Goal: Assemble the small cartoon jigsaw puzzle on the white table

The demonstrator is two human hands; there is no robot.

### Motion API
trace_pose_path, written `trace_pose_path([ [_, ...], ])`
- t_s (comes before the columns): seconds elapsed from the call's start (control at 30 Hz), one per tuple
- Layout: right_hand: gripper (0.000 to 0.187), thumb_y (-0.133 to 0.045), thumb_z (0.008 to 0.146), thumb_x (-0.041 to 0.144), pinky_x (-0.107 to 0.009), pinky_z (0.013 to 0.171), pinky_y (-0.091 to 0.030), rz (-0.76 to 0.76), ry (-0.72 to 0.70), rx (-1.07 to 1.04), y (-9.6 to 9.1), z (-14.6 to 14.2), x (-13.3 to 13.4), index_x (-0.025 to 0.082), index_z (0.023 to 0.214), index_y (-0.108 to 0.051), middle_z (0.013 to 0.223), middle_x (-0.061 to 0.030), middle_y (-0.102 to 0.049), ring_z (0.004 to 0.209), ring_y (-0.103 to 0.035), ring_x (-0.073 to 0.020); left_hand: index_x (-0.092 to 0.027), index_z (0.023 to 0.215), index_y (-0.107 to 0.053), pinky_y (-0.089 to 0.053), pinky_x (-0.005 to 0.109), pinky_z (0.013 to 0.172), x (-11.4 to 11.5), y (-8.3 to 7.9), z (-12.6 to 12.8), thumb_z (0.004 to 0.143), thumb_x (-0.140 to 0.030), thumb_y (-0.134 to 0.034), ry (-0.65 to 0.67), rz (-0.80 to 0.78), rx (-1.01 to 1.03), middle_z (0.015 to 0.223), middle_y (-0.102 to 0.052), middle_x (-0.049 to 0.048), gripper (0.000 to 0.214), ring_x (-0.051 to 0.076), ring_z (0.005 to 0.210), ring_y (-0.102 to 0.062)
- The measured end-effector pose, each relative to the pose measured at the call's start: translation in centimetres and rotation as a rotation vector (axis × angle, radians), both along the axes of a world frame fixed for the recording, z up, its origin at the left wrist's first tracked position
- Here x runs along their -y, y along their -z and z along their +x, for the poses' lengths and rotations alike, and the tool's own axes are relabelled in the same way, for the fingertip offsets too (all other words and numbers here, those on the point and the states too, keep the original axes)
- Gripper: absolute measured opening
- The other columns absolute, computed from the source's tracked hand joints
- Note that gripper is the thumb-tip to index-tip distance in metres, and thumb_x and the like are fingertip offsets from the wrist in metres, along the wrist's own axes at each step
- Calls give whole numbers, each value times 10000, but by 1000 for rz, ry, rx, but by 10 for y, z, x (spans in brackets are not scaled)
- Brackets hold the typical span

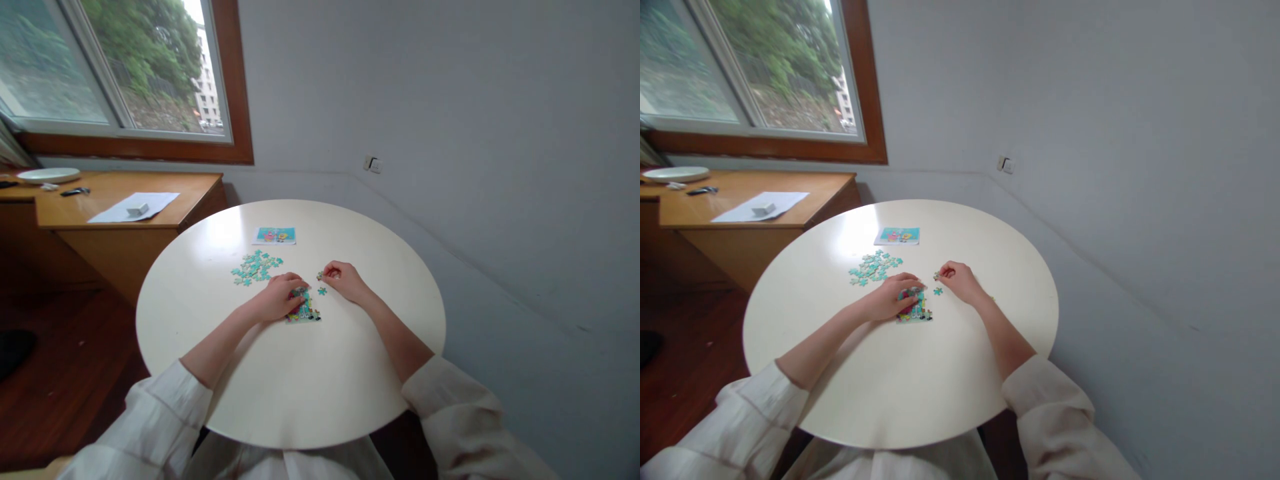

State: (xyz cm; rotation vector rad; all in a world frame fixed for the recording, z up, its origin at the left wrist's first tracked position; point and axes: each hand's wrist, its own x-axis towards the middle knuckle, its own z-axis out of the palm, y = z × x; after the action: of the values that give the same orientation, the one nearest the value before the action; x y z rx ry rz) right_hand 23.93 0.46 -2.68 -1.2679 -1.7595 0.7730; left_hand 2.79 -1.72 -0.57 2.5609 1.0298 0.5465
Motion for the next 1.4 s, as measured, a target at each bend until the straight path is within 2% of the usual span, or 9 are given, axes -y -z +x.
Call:
trace_pose_path([
  [0.2, 270, -651, 601, 369, -217, 510, -363, -104, -131, -134, -6, -9, 8, 143, 697, -538, 614, 12, -530, 540, -454, -79, -176, 968, -609, -415, 313, 850, -3, -1, 3, 773, -328, -492, -123, -39, 187, 985, -588, 70, 273, 186, 898, -557],
  [0.47, 310, -693, 558, 371, -203, 487, -319, -228, -249, -225, -21, -25, 25, 142, 681, -523, 577, 43, -487, 509, -419, -58, -154, 735, -602, -450, 268, 682, -1, 2, 11, 720, -317, -535, -191, -160, 378, 738, -614, 26, 177, 146, 709, -563],
  [0.67, 311, -706, 556, 349, -207, 498, -327, -275, -236, -290, -21, -22, 23, 148, 720, -536, 569, 42, -512, 522, -457, -70, -138, 632, -570, -436, 262, 651, -4, 0, 11, 715, -302, -517, -209, -210, 451, 621, -596, 14, 191, 124, 615, -535],
  [0.8, 301, -683, 598, 336, -217, 532, -353, -239, -238, -326, -15, -18, 17, 142, 803, -577, 636, 20, -549, 564, -482, -74, -131, 642, -575, -420, 237, 571, -9, 4, 9, 703, -329, -533, -208, -262, 509, 611, -601, 16, 212, 117, 575, -525],
  [0.97, 278, -676, 607, 336, -216, 494, -342, -284, -242, -342, -10, -17, 12, 143, 780, -575, 609, 25, -532, 509, -454, -64, -124, 672, -583, -412, 230, 559, -12, 9, 10, 673, -313, -555, -209, -308, 574, 609, -599, 19, 192, 114, 567, -529],
  [1.23, 273, -682, 599, 304, -212, 503, -362, -403, -250, -539, -18, -19, 18, 168, 797, -552, 650, 8, -555, 585, -516, -89, -128, 788, -579, -410, 213, 538, -8, 6, 10, 649, -265, -572, -189, -361, 636, 579, -588, 0, 196, 101, 533, -529],
  [1.4, 129, -583, 636, 230, -208, 449, -310, -413, -252, -442, -19, -19, 19, 138, 726, -593, 573, 10, -539, 483, -453, -64, -130, 770, -565, -399, 207, 523, -6, 4, 10, 651, -265, -568, -178, -371, 647, 560, -582, -5, 180, 97, 520, -524],
])
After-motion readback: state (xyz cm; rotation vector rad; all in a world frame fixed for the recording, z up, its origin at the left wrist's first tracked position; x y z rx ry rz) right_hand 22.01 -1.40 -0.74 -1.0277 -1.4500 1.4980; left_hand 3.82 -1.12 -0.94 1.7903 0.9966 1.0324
